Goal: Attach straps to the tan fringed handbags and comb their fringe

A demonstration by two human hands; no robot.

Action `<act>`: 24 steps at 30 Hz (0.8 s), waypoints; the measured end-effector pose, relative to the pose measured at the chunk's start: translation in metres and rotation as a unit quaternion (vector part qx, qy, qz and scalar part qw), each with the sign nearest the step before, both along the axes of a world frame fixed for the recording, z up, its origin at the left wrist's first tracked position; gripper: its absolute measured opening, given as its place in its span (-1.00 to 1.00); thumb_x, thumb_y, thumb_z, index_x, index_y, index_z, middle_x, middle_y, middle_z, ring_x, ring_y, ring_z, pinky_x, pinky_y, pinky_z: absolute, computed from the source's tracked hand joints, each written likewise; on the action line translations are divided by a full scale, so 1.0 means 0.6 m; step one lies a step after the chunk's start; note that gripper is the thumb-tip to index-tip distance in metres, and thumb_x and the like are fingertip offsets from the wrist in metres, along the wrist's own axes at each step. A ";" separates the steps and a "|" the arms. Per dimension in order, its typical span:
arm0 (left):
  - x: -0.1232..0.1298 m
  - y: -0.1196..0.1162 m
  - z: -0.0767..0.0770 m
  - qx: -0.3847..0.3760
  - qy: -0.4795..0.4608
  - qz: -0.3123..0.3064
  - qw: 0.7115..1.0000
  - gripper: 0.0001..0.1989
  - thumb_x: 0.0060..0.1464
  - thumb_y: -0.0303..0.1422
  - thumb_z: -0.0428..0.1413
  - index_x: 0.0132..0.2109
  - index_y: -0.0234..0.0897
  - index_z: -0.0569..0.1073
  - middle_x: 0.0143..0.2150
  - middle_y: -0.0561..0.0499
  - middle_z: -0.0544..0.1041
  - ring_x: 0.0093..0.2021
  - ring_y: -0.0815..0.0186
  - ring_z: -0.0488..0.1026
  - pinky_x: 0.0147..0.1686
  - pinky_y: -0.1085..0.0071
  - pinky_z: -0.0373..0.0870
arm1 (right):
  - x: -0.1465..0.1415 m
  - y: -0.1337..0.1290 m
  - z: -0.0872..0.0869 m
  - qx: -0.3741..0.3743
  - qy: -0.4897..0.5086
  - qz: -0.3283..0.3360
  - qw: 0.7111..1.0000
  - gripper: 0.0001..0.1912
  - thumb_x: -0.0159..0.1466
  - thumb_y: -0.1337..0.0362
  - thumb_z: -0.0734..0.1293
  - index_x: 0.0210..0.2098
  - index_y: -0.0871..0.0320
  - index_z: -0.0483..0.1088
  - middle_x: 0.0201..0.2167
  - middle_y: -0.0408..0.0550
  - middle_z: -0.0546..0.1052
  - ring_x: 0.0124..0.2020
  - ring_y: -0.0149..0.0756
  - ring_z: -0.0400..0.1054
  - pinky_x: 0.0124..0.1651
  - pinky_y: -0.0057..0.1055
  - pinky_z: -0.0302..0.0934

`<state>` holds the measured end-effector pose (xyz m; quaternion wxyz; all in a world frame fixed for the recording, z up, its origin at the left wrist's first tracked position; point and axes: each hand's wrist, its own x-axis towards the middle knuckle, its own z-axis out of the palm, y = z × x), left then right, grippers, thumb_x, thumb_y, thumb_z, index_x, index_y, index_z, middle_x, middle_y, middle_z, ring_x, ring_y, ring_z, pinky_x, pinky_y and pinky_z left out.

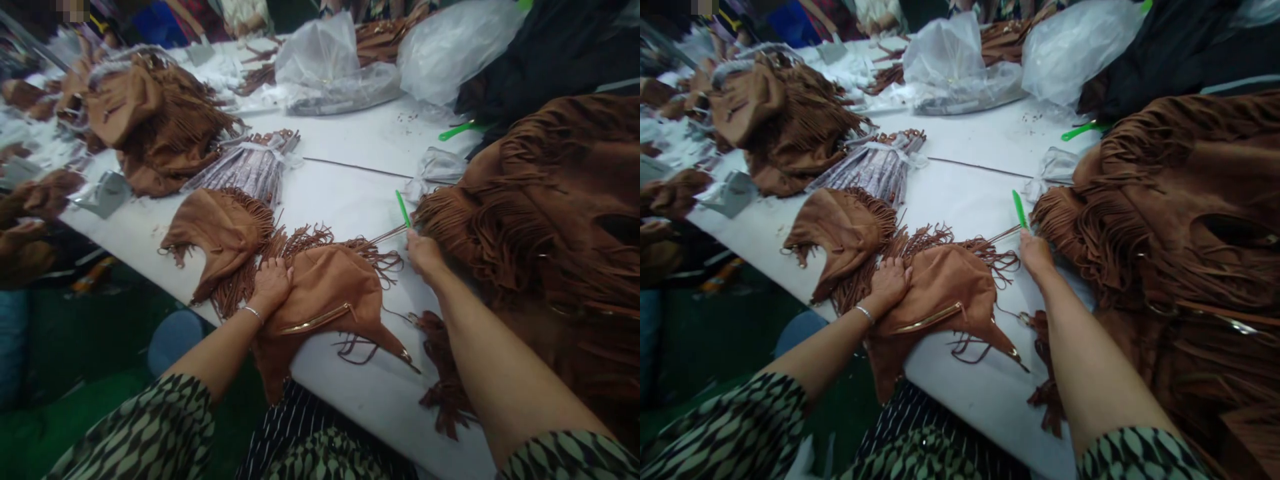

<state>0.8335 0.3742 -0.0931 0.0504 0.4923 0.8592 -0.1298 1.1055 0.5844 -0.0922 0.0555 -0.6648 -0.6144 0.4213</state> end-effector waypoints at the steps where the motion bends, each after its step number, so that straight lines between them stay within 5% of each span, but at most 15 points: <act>1: -0.001 -0.002 0.000 -0.003 0.001 0.001 1.000 -0.59 0.25 -0.15 -0.21 -0.02 -0.39 0.30 -0.04 -0.25 0.33 0.00 0.02 0.26 -0.13 0.17 0.33 | 0.003 -0.005 0.007 -0.012 0.037 -0.019 0.999 -0.48 0.40 -0.05 -0.08 -0.37 0.19 0.24 -0.64 -0.23 0.22 -0.69 -0.47 0.10 -0.58 -0.47 0.09; 4: -0.002 -0.003 -0.001 -0.014 -0.009 0.005 1.000 -0.61 0.26 -0.17 -0.23 -0.02 -0.37 0.29 -0.03 -0.24 0.31 0.02 0.04 0.25 -0.12 0.18 0.34 | 0.021 -0.010 0.053 -0.049 0.155 -0.066 0.984 -0.48 0.37 -0.10 -0.21 -0.46 0.07 0.05 -0.73 -0.34 -0.03 -0.77 -0.48 -0.14 -0.68 -0.50 -0.11; 7: -0.004 -0.004 0.000 -0.021 -0.023 0.009 0.999 -0.64 0.25 -0.17 -0.20 -0.04 -0.33 0.30 -0.03 -0.21 0.32 0.02 0.06 0.26 -0.13 0.22 0.35 | 0.045 0.005 0.130 -0.056 0.256 -0.072 0.962 -0.51 0.36 -0.09 -0.26 -0.50 0.04 -0.07 -0.72 -0.37 -0.14 -0.75 -0.48 -0.25 -0.67 -0.51 -0.17; 11: -0.003 0.001 0.015 -0.013 -0.037 0.006 0.999 -0.68 0.24 -0.19 -0.16 -0.07 -0.31 0.32 -0.05 -0.19 0.35 -0.01 0.07 0.31 -0.15 0.20 0.37 | 0.067 -0.004 0.200 -0.014 0.293 0.000 0.956 -0.51 0.33 -0.15 -0.14 -0.47 0.05 0.05 -0.72 -0.35 -0.11 -0.74 -0.49 -0.25 -0.66 -0.50 -0.21; 15: 0.014 0.017 0.049 0.030 -0.053 -0.035 0.998 -0.61 0.20 -0.17 -0.09 0.05 -0.36 0.26 0.07 -0.27 0.28 0.07 0.02 0.27 -0.03 0.13 0.32 | 0.071 -0.120 0.149 0.003 0.153 0.069 0.986 -0.63 0.10 0.00 0.36 -0.55 0.14 0.21 -0.71 -0.27 0.15 -0.67 -0.47 0.04 -0.58 -0.50 -0.11; 19: 0.039 0.032 0.071 0.047 -0.138 -0.160 0.976 -0.26 0.08 0.03 0.01 0.28 -0.26 0.03 0.25 -0.16 0.16 0.23 0.08 0.12 0.19 0.18 0.14 | 0.066 -0.266 0.059 -0.001 0.046 0.083 0.995 -0.71 0.07 0.10 0.38 -0.41 0.19 0.33 -0.59 -0.09 0.40 -0.50 -0.26 0.30 -0.46 -0.44 0.04; 24: 0.037 0.086 0.054 0.041 -0.222 -0.224 0.948 -0.10 -0.08 0.04 0.16 0.31 -0.22 0.01 0.32 -0.13 0.07 0.32 -0.04 -0.08 0.26 0.03 -0.07 | 0.064 -0.305 0.025 0.001 -0.025 0.119 0.993 -0.72 0.10 0.11 0.35 -0.33 0.22 0.39 -0.47 0.04 0.49 -0.40 -0.16 0.38 -0.42 -0.42 0.03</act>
